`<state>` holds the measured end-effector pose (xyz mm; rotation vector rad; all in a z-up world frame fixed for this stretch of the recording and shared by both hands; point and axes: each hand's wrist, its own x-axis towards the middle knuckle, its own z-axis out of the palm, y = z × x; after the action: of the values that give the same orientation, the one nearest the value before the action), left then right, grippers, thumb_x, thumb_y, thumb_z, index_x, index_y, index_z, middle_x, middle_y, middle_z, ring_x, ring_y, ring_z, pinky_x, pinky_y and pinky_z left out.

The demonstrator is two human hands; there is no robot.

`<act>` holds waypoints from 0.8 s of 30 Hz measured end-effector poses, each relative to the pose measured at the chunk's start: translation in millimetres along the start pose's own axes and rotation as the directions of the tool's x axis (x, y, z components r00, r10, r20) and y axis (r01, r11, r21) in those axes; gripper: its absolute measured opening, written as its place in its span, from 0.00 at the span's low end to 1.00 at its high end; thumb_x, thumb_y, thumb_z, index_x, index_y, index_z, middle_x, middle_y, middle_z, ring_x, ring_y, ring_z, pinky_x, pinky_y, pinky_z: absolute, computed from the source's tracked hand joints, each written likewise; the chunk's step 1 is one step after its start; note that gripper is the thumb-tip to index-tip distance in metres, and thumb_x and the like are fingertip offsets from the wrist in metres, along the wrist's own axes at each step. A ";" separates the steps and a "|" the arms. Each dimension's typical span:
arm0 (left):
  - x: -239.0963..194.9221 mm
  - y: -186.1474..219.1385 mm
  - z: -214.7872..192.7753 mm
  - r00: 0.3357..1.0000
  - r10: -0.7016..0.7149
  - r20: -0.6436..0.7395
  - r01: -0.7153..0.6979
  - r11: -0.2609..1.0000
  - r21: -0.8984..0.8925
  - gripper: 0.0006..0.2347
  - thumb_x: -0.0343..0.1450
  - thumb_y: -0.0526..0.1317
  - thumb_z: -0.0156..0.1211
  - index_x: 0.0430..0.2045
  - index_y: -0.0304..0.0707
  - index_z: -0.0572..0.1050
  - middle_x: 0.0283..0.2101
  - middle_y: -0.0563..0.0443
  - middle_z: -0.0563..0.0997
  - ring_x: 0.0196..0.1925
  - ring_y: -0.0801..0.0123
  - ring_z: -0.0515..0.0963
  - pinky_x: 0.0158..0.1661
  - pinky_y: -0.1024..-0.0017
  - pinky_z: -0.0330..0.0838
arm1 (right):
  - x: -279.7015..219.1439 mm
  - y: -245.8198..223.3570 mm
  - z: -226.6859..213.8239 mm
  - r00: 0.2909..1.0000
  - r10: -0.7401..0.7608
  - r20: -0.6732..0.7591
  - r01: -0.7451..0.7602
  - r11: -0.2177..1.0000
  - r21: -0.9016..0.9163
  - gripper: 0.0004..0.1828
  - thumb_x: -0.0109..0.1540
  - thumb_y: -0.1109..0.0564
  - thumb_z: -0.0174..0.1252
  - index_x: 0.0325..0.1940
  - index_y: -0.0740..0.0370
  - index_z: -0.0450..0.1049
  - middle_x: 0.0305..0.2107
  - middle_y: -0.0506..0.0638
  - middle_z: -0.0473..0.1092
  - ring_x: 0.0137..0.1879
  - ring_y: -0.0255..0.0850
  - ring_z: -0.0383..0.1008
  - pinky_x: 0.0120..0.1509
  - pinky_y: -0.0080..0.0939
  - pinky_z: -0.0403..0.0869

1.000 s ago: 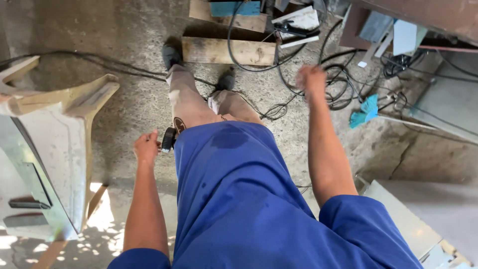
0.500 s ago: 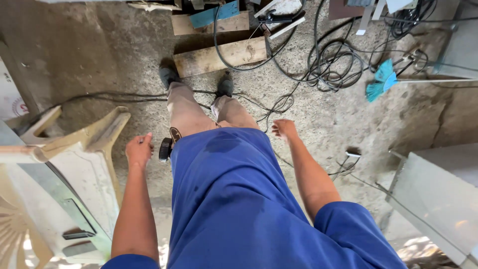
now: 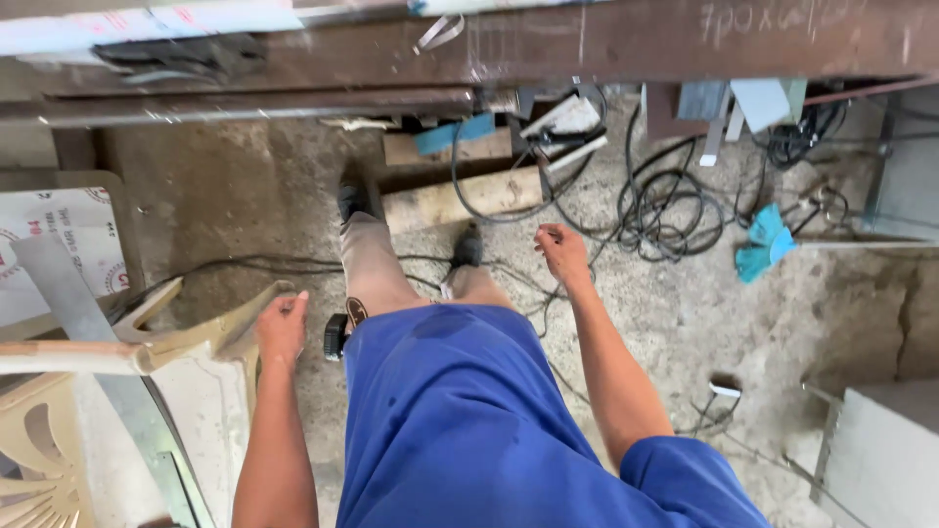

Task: Measuring, cutting, and shaping stainless steel sheets to assemble a metal ventilation duct using a hammer and angle grinder.

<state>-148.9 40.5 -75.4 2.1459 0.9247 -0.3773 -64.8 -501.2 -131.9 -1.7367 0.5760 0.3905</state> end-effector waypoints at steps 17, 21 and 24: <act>291.1 379.8 -197.6 0.463 0.822 -0.331 -0.754 0.562 0.340 0.09 0.74 0.40 0.71 0.40 0.35 0.81 0.42 0.42 0.78 0.47 0.49 0.78 0.50 0.57 0.73 | 115.2 -429.4 182.0 0.681 -0.732 -0.014 0.501 0.480 -0.720 0.22 0.62 0.51 0.68 0.54 0.68 0.77 0.50 0.60 0.73 0.59 0.56 0.70 0.64 0.52 0.69; 377.9 482.6 -198.8 0.374 0.899 -0.225 -0.821 0.435 0.370 0.13 0.71 0.41 0.73 0.45 0.35 0.80 0.48 0.41 0.76 0.52 0.47 0.75 0.53 0.56 0.72 | 133.8 -446.9 197.6 0.770 -0.637 0.039 0.394 0.428 -0.813 0.29 0.55 0.42 0.69 0.51 0.65 0.79 0.48 0.58 0.75 0.59 0.55 0.68 0.64 0.53 0.65; 434.0 533.8 -174.1 0.378 0.916 -0.133 -0.851 0.400 0.340 0.14 0.74 0.43 0.73 0.48 0.37 0.79 0.52 0.42 0.75 0.57 0.47 0.73 0.58 0.55 0.70 | 146.7 -449.6 195.6 0.900 -0.428 0.082 0.290 0.447 -0.846 0.27 0.55 0.37 0.68 0.48 0.58 0.81 0.47 0.53 0.77 0.57 0.51 0.71 0.69 0.53 0.64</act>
<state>531.8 142.9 96.9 2.5883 -0.3053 0.4616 320.2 -258.8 102.7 -2.8077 0.0387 0.2355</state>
